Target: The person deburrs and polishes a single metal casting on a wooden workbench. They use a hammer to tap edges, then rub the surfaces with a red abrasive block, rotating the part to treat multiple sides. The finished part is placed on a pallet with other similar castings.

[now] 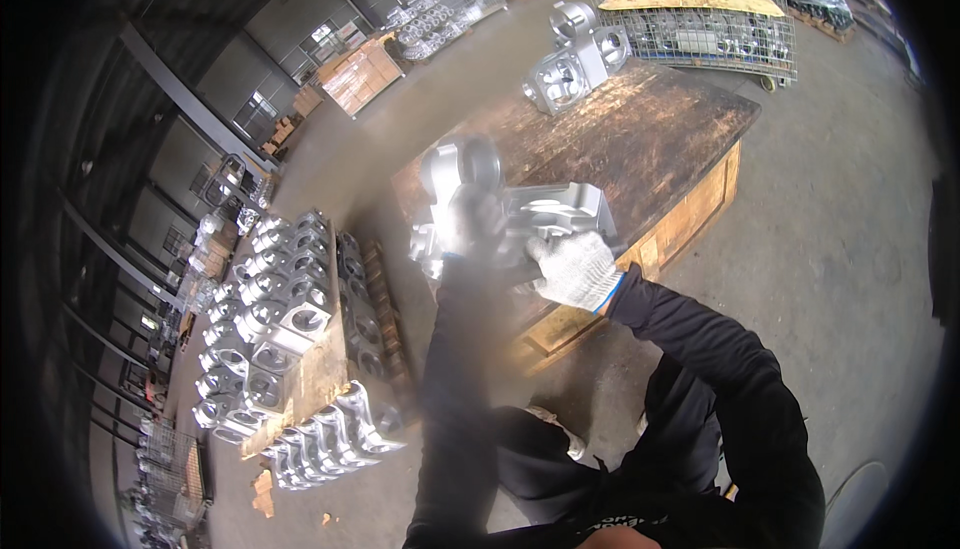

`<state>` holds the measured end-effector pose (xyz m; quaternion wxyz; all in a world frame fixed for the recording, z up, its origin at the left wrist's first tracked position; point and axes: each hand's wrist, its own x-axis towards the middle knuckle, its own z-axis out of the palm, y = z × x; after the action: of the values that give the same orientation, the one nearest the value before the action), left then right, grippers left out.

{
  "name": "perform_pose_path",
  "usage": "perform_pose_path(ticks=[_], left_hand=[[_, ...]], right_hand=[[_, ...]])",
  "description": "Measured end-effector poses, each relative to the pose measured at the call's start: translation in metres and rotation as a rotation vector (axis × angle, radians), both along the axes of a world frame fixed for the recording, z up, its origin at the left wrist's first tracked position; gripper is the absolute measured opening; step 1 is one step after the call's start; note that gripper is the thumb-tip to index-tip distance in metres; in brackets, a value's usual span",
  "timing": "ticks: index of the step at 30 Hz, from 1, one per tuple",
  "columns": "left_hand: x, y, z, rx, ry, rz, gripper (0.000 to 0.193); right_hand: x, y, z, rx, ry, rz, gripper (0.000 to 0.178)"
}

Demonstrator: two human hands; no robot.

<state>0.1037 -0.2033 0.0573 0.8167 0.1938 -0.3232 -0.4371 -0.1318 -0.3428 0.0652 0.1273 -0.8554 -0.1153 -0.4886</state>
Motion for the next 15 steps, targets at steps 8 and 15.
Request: perform_pose_path(ticks=[8, 15], left_hand=[[0.017, 0.010, -0.002, 0.260, -0.159, 0.199, 0.018], [-0.008, 0.001, -0.004, 0.179, -0.059, 0.295, 0.017]], right_hand=[[-0.015, 0.018, -0.008, -0.201, -0.028, 0.216, 0.033], [-0.019, 0.000, -0.024, -0.124, 0.241, 0.136, 0.045]])
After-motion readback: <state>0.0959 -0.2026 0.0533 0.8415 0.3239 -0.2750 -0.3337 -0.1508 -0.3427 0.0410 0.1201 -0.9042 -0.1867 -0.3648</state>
